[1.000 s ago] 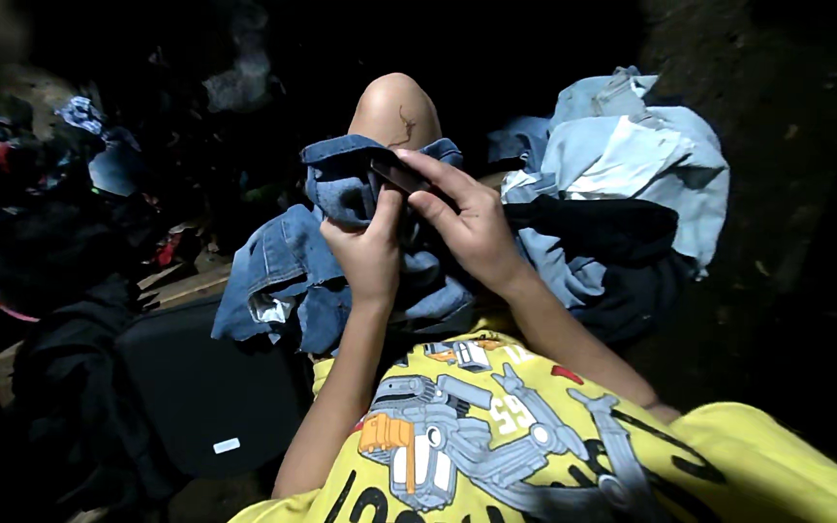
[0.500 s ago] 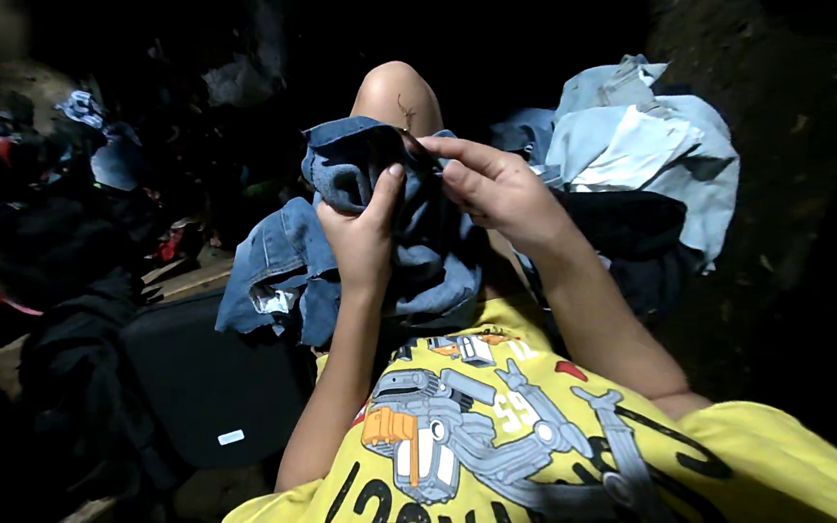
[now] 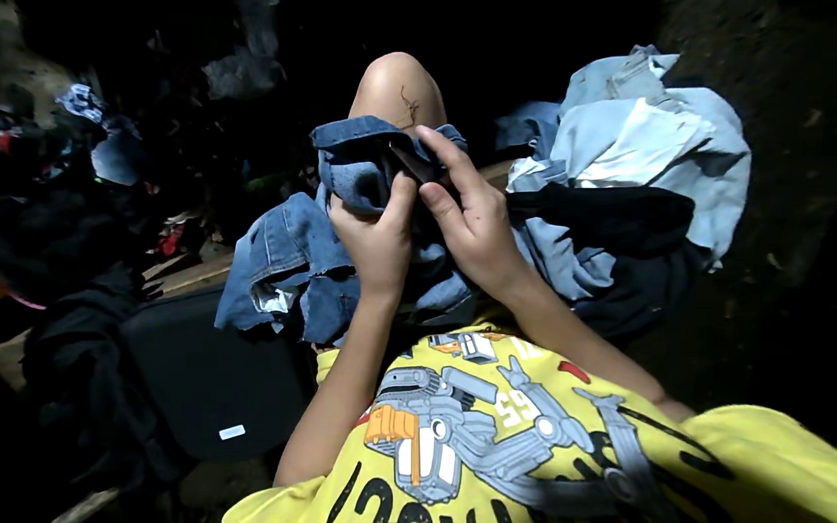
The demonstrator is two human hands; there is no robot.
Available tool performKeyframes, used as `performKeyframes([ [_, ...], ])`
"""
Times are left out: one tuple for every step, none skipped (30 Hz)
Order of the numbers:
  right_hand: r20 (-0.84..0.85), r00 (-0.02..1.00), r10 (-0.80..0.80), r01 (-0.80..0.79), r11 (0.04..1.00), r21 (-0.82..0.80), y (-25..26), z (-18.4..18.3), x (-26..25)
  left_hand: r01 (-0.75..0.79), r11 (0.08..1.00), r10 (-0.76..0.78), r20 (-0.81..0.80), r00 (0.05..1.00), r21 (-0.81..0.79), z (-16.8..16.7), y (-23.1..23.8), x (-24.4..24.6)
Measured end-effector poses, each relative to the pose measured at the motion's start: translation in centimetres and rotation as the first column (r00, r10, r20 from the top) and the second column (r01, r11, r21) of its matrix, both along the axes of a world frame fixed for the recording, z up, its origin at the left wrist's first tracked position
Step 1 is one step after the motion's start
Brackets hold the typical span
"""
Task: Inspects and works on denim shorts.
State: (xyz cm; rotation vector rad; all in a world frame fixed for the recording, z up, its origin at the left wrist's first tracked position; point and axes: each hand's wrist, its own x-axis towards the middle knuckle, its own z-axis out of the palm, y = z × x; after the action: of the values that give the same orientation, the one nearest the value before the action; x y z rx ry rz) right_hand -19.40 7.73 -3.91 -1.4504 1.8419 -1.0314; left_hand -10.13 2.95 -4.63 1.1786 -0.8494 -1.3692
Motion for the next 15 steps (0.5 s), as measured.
performKeyframes([
  [0.029,1.000,0.006,-0.006,1.000,-0.011,-0.2,0.1,0.0,-0.006,1.000,0.006,0.009,1.000,-0.010,-0.1,0.2,0.0],
  [0.040,0.999,0.008,-0.007,1.000,-0.026,-0.3,0.1,0.1,-0.016,1.000,0.016,0.017,1.000,-0.019,-0.1,0.3,-0.1],
  [0.039,0.999,0.011,-0.010,0.999,-0.031,-0.2,0.0,0.1,-0.029,0.999,0.030,0.018,0.999,-0.033,-0.1,0.4,-0.1],
  [0.032,0.999,0.012,-0.011,1.000,-0.027,0.1,-0.1,0.1,-0.044,0.998,0.045,0.021,0.999,-0.044,-0.1,0.5,0.0],
  [0.023,1.000,0.002,-0.002,1.000,-0.026,0.4,-0.4,0.1,-0.048,0.997,0.050,0.029,0.998,-0.054,-0.1,0.6,0.0],
  [0.015,1.000,-0.014,0.014,0.999,-0.029,0.6,-0.7,0.2,-0.057,0.996,0.059,0.035,0.998,-0.065,-0.2,0.6,0.0],
  [0.010,1.000,-0.028,0.028,0.999,-0.023,0.7,-0.8,0.2,-0.072,0.995,0.075,0.031,0.997,-0.075,-0.2,0.7,-0.1],
  [0.014,0.999,-0.036,0.036,0.999,-0.017,0.6,-0.8,0.4,-0.083,0.993,0.086,0.027,0.996,-0.083,-0.3,0.9,-0.3],
  [0.024,0.999,-0.038,0.038,0.999,-0.010,0.5,-0.6,0.5,-0.087,0.992,0.089,0.026,0.996,-0.090,-0.3,1.1,-0.5],
  [0.037,0.999,-0.036,0.036,0.999,-0.007,0.2,-0.3,0.6,-0.085,0.992,0.087,0.023,0.996,-0.096,-0.4,1.2,-0.6],
  [0.047,0.998,-0.035,0.036,0.999,-0.014,0.0,-0.2,0.7,-0.089,0.991,0.091,0.011,0.996,-0.097,-0.4,1.1,-0.6],
  [0.047,0.998,-0.032,0.033,0.999,-0.018,-0.1,-0.2,0.7,-0.100,0.990,0.100,0.002,0.995,-0.101,-0.4,1.0,-0.6],
  [0.039,0.999,-0.030,0.031,0.999,-0.023,0.0,-0.4,0.7,-0.105,0.989,0.105,-0.001,0.994,-0.102,-0.4,0.9,-0.4],
  [0.027,0.999,-0.029,0.030,0.999,-0.024,0.3,-0.6,0.6,-0.112,0.988,0.112,0.000,0.994,-0.104,-0.3,0.9,-0.3],
  [0.020,0.999,-0.029,0.029,0.999,-0.029,0.5,-0.9,0.6,-0.120,0.987,0.121,0.001,0.993,-0.109,-0.4,0.9,-0.3],
])
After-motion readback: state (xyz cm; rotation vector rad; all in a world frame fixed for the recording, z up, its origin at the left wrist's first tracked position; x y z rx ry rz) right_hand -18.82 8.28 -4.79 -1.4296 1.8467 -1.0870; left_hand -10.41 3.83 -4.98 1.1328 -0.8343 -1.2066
